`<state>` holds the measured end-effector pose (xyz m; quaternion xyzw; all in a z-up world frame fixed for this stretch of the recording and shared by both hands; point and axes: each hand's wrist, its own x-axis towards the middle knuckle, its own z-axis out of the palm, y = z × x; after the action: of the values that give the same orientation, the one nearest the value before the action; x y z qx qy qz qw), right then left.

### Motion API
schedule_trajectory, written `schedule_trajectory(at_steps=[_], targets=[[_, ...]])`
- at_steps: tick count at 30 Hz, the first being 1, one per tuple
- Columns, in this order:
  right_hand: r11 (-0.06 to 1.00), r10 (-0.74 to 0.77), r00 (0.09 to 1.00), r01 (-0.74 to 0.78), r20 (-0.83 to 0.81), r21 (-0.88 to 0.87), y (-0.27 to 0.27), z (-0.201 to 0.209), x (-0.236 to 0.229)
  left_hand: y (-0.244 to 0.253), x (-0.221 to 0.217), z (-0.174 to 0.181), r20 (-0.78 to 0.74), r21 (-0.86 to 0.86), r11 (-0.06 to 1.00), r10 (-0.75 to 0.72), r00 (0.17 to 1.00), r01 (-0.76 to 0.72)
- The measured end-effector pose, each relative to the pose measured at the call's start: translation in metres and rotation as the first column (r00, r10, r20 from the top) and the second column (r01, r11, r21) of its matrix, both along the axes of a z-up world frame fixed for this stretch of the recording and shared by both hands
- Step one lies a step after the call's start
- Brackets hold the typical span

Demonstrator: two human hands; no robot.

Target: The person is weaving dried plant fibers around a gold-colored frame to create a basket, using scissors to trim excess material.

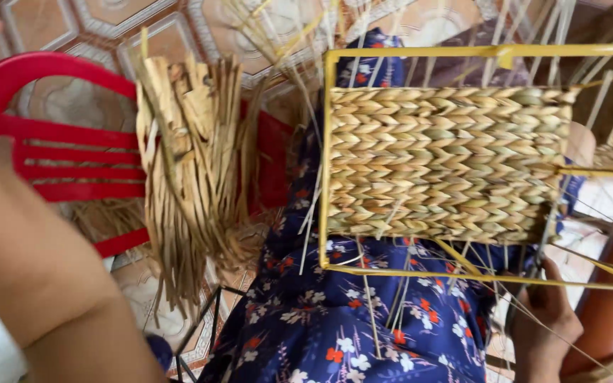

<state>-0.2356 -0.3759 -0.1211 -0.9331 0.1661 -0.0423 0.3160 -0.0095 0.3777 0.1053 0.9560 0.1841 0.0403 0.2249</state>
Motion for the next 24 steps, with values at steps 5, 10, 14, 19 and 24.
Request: schedule_trajectory(at_steps=[5, 10, 14, 19, 24], targets=[[0.997, -0.026, 1.000, 0.025, -0.014, -0.073, -0.014, -0.009, -0.004, -0.051, -0.008, -0.069, -0.218, 0.044, 0.961, 0.275, 0.937, -0.272], [0.997, -0.024, 1.000, 0.023, -0.019, -0.074, -0.003, 0.019, 0.004, -0.017, 0.017, -0.136, 0.125, 0.385, 0.921, -0.109, 0.986, 0.053], [0.971, -0.096, 0.994, 0.084, 0.043, 0.223, 0.012, 0.031, 0.006, -0.088, 0.049, -0.093, 0.360, 0.061, 0.938, -0.339, 0.869, 0.341], [0.983, -0.131, 0.991, 0.130, 0.002, 0.127, 0.023, 0.066, 0.012, -0.282, 0.053, 0.005, 0.389, -0.075, 0.534, -0.762, 0.518, 0.842], [0.994, -0.017, 1.000, 0.014, -0.025, -0.111, 0.022, 0.078, 0.021, -0.467, 0.053, 0.008, 0.330, -0.078, 0.007, -0.944, 0.033, 0.997]])
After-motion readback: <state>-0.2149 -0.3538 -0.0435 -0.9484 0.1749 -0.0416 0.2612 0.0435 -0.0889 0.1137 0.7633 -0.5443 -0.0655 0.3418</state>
